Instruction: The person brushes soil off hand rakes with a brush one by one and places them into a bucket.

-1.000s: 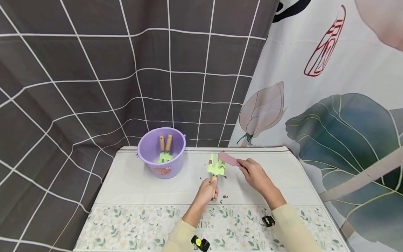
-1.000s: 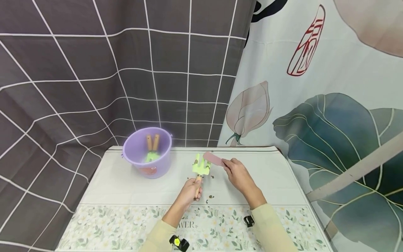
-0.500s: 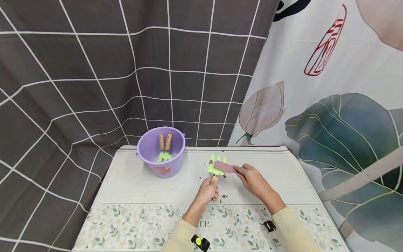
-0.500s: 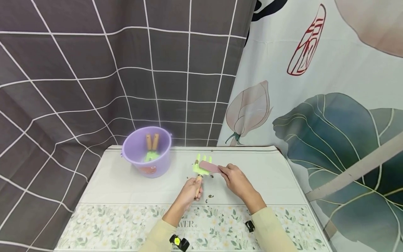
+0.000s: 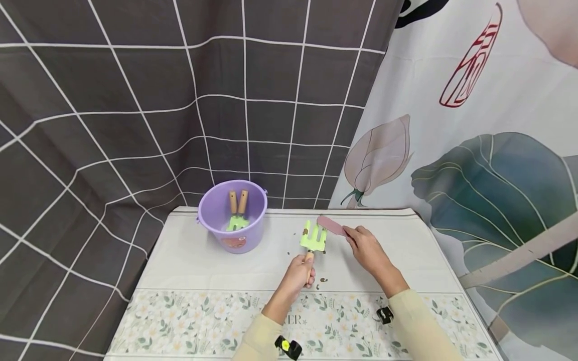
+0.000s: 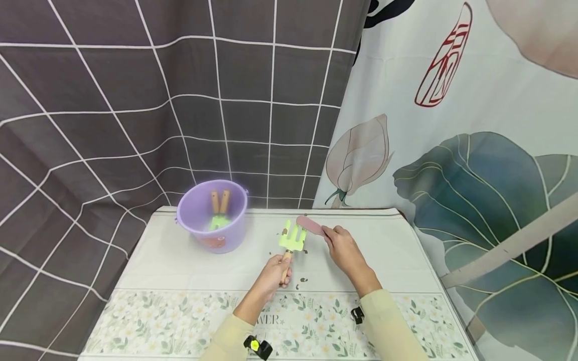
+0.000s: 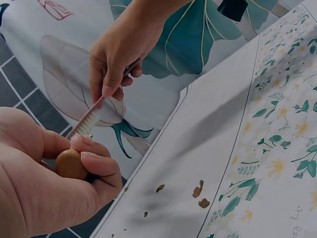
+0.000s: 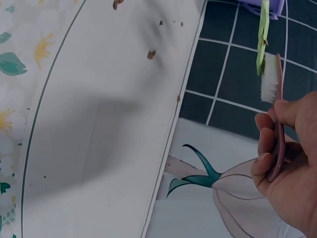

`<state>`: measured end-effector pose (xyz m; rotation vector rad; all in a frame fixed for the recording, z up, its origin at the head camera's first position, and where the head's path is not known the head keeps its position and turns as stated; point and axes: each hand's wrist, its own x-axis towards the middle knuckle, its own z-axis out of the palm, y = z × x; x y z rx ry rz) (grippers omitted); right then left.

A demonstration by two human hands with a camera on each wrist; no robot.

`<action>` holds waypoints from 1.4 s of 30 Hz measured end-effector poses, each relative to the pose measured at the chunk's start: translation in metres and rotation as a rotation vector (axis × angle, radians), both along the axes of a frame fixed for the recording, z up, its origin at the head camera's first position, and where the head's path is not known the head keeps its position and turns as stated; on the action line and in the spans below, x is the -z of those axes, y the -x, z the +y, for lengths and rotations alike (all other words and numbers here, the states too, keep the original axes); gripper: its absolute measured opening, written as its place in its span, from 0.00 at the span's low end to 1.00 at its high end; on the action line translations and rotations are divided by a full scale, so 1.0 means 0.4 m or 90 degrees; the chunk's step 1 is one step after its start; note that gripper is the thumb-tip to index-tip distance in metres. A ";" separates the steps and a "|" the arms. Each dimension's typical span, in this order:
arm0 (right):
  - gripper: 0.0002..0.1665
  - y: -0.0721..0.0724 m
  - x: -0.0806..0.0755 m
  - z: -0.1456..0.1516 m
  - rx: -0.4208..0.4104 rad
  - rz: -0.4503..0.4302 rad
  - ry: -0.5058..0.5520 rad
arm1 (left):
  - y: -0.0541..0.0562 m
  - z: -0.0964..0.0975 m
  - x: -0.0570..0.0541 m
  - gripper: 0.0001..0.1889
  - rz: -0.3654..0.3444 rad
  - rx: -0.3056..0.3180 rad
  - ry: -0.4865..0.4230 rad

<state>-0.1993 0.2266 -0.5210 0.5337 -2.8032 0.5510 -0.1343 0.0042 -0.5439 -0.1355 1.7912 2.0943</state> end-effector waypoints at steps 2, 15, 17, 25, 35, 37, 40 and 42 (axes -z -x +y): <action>0.18 0.000 0.000 0.003 0.006 -0.010 0.010 | -0.001 0.000 -0.001 0.16 -0.001 -0.002 0.001; 0.19 -0.076 0.024 0.000 -0.060 -0.007 0.013 | 0.004 -0.010 0.006 0.16 -0.011 -0.001 -0.021; 0.19 -0.080 0.028 -0.001 -0.062 -0.003 0.003 | 0.004 -0.011 0.006 0.16 -0.012 0.000 -0.020; 0.18 -0.050 0.023 0.003 -0.026 0.007 -0.016 | 0.001 -0.005 0.001 0.18 -0.004 0.007 -0.019; 0.19 -0.020 -0.008 0.024 -0.005 0.024 0.005 | 0.001 0.000 -0.006 0.16 -0.004 0.016 -0.021; 0.19 -0.029 -0.010 0.022 -0.011 0.021 0.014 | 0.002 -0.002 -0.006 0.16 -0.002 0.012 -0.018; 0.19 -0.050 -0.008 0.016 -0.050 0.030 0.025 | 0.004 -0.003 -0.007 0.17 -0.001 0.009 -0.015; 0.19 -0.064 -0.002 0.009 -0.081 0.038 0.022 | 0.005 -0.005 -0.008 0.18 -0.001 0.008 -0.015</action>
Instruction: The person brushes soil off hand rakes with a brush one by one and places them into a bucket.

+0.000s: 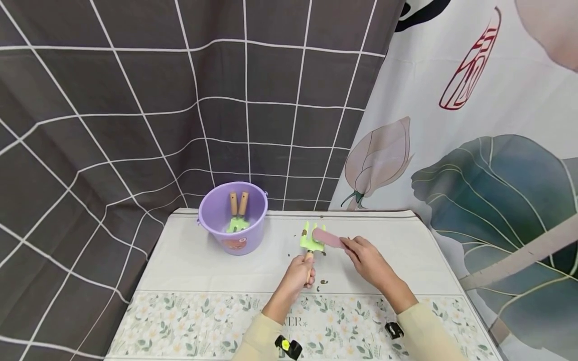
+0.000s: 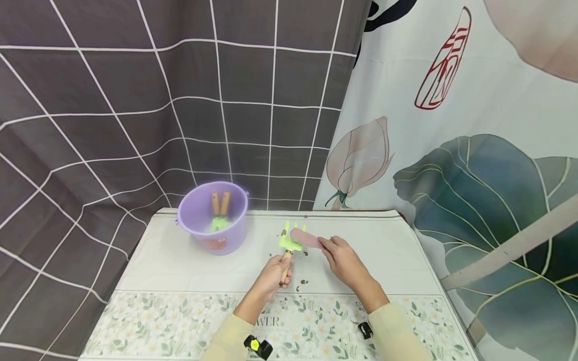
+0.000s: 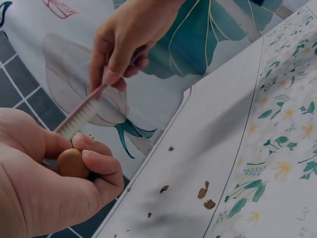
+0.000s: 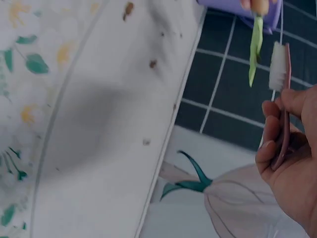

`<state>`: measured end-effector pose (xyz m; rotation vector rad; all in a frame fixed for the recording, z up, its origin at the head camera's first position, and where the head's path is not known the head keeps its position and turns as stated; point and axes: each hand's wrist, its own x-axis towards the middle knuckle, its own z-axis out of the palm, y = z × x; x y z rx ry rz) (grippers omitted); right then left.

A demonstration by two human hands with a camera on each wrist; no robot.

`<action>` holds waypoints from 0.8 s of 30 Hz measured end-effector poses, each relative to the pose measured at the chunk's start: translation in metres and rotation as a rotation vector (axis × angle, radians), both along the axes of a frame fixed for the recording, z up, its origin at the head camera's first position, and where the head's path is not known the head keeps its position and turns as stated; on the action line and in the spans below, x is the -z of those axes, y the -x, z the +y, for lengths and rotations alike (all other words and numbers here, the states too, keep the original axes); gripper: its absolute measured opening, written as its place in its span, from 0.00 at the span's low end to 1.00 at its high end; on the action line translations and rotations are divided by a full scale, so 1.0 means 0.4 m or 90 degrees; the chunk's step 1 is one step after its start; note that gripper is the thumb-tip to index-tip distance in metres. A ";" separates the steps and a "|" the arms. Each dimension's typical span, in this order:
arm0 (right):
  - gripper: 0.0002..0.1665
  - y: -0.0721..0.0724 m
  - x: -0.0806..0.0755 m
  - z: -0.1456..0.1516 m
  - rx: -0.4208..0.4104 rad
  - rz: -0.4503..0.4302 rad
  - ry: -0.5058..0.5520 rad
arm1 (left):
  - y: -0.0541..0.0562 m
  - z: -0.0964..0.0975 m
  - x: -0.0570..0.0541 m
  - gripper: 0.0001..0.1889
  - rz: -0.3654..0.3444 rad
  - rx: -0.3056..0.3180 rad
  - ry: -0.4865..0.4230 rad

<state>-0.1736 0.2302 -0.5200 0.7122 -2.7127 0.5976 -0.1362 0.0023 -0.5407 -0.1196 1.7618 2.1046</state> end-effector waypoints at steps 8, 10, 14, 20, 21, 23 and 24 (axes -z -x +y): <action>0.20 -0.016 0.025 -0.015 -0.006 -0.014 -0.025 | -0.002 -0.002 0.005 0.18 -0.003 -0.001 -0.011; 0.20 -0.008 0.025 -0.012 0.006 -0.012 -0.031 | -0.003 -0.001 0.007 0.16 -0.004 -0.003 -0.011; 0.20 0.012 0.029 -0.004 0.020 -0.002 -0.053 | -0.004 0.001 0.006 0.14 -0.006 0.001 -0.006; 0.20 0.041 0.037 0.000 0.035 0.019 -0.059 | -0.003 0.001 0.002 0.12 -0.010 0.005 -0.001; 0.19 0.044 0.037 0.000 0.039 0.024 -0.053 | -0.002 0.002 0.002 0.12 -0.010 0.005 -0.002; 0.19 0.051 0.035 0.002 0.047 0.030 -0.044 | -0.003 0.003 0.000 0.12 -0.008 0.005 -0.003; 0.19 0.055 0.033 0.003 0.050 0.031 -0.039 | -0.004 0.003 -0.001 0.12 -0.008 0.007 -0.003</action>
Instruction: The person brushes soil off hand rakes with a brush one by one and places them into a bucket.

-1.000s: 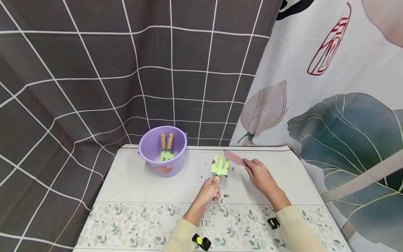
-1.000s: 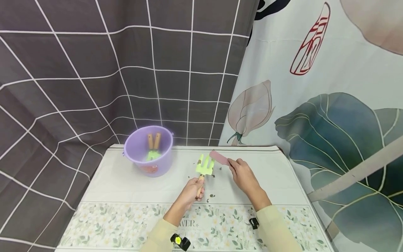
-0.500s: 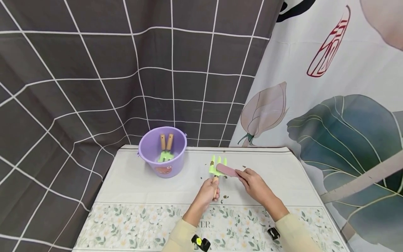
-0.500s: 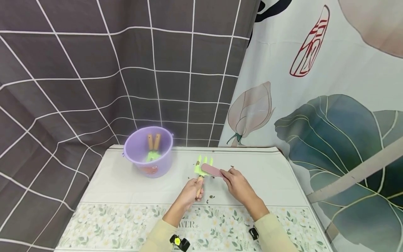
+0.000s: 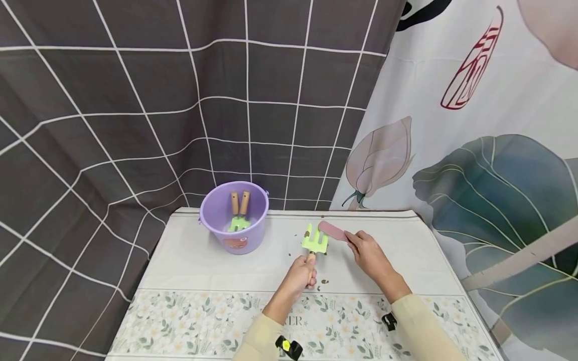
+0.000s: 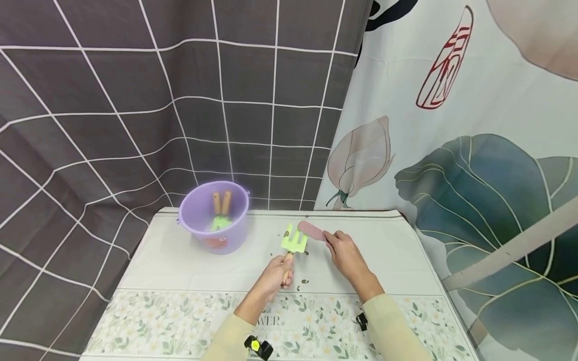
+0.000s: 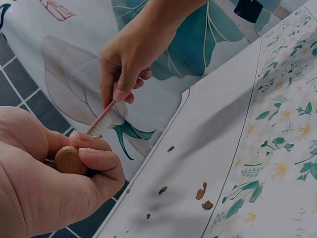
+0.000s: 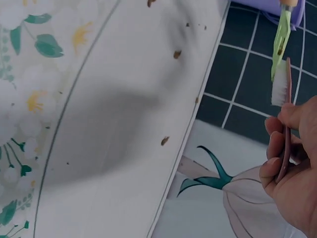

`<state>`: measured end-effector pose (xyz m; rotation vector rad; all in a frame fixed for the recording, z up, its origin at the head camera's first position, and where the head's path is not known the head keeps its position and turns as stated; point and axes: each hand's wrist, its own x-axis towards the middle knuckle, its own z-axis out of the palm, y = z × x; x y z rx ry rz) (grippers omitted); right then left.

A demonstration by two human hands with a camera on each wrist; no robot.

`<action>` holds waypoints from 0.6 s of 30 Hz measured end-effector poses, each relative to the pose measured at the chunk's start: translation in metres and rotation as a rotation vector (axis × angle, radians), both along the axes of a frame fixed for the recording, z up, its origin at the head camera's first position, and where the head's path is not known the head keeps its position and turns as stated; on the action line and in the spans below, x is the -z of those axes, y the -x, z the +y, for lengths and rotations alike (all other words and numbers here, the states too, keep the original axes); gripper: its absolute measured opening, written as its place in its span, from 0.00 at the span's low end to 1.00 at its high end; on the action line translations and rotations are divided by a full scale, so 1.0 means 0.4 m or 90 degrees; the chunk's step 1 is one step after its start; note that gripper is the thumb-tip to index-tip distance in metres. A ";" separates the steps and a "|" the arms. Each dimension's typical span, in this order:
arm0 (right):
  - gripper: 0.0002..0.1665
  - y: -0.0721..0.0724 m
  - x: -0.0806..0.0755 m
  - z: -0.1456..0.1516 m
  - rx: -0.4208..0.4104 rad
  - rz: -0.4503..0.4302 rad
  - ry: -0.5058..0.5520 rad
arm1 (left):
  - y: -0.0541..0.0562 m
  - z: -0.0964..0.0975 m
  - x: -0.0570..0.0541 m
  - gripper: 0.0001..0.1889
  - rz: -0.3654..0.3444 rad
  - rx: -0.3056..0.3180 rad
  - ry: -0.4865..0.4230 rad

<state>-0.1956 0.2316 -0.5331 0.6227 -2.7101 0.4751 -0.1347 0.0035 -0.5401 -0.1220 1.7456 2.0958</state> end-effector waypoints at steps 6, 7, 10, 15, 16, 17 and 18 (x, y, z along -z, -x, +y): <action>0.19 0.005 -0.020 0.004 0.012 -0.027 0.022 | -0.003 0.006 0.003 0.13 0.000 0.008 0.003; 0.19 0.001 -0.025 0.002 0.007 -0.032 0.024 | -0.003 0.007 0.005 0.14 0.000 0.009 0.003; 0.19 -0.015 -0.038 -0.007 -0.034 -0.039 0.026 | -0.002 0.009 0.009 0.14 0.000 0.007 0.003; 0.19 -0.039 -0.045 -0.025 -0.105 -0.061 0.001 | -0.001 0.011 0.011 0.15 0.006 0.010 -0.002; 0.19 -0.042 -0.044 -0.027 -0.111 -0.064 -0.005 | -0.001 0.012 0.011 0.15 0.008 0.011 -0.002; 0.18 -0.044 -0.044 -0.029 -0.114 -0.066 -0.010 | -0.001 0.012 0.010 0.15 0.009 0.013 -0.002; 0.18 -0.045 -0.044 -0.031 -0.115 -0.067 -0.013 | 0.000 0.013 0.010 0.15 0.011 0.015 -0.002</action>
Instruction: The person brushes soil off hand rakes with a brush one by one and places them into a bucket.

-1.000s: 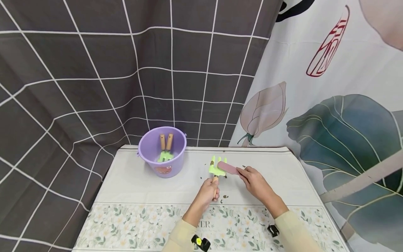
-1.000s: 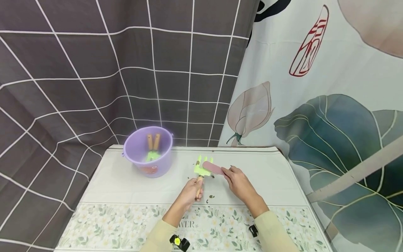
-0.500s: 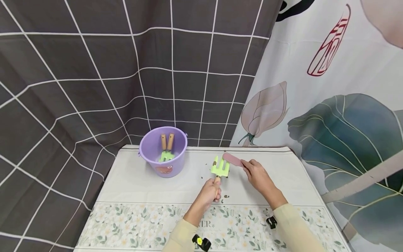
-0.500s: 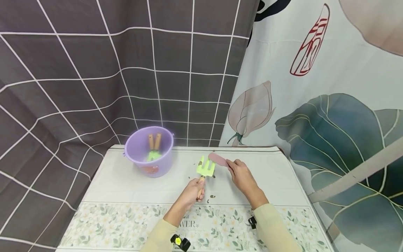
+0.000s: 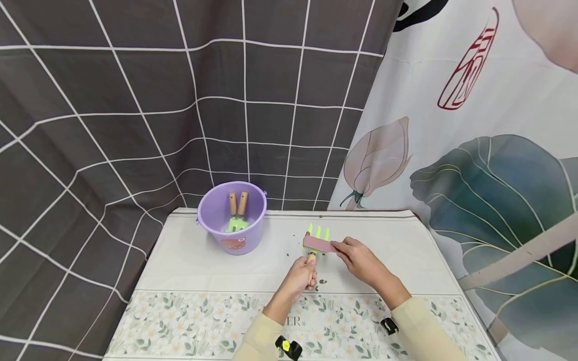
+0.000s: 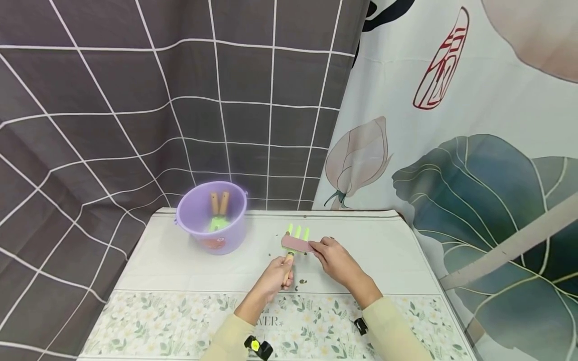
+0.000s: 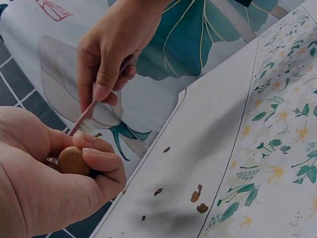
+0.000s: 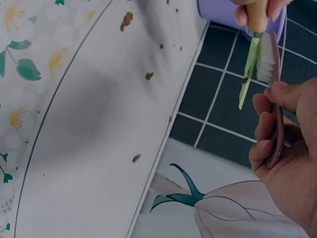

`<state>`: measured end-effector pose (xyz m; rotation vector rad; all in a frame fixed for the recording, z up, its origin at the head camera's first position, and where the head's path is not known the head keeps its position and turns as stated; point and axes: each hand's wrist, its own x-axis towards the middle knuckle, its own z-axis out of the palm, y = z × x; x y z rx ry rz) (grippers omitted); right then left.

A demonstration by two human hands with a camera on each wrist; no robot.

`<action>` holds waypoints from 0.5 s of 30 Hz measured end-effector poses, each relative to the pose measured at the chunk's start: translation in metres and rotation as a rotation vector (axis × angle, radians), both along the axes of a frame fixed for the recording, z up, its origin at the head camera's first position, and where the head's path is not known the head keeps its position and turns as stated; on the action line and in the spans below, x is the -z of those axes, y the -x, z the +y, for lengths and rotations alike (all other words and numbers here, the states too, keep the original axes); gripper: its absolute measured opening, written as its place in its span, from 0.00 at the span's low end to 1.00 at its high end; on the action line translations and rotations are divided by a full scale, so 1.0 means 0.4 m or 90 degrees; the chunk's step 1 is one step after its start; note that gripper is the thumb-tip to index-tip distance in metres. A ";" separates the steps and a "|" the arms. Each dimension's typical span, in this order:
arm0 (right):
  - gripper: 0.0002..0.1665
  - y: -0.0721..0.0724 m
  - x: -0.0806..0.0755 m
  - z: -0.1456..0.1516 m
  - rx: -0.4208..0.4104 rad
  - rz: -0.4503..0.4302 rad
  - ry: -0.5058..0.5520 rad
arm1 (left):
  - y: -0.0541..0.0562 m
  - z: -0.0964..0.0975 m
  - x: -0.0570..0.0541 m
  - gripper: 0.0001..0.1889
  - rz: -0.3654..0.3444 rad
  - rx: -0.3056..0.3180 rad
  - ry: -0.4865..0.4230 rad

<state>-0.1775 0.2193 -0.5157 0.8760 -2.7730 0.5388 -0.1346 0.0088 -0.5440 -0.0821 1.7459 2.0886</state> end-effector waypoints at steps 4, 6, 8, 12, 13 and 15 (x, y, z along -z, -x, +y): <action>0.18 0.002 0.003 -0.003 0.012 0.007 -0.007 | -0.001 0.001 0.000 0.13 0.003 0.004 0.004; 0.18 0.007 0.004 -0.003 0.021 0.014 -0.009 | -0.002 0.002 0.001 0.12 0.004 0.005 0.005; 0.18 0.013 0.007 -0.002 0.031 0.021 -0.012 | -0.003 0.003 0.002 0.12 0.002 0.006 0.006; 0.17 0.023 0.010 -0.004 0.043 0.031 -0.011 | -0.005 0.004 0.003 0.12 0.002 0.005 0.008; 0.17 0.025 0.011 -0.005 0.045 0.035 -0.010 | -0.005 0.004 0.004 0.11 0.002 0.005 0.010; 0.17 0.031 0.012 -0.008 0.048 0.042 -0.010 | -0.004 0.004 0.005 0.11 0.003 0.003 0.010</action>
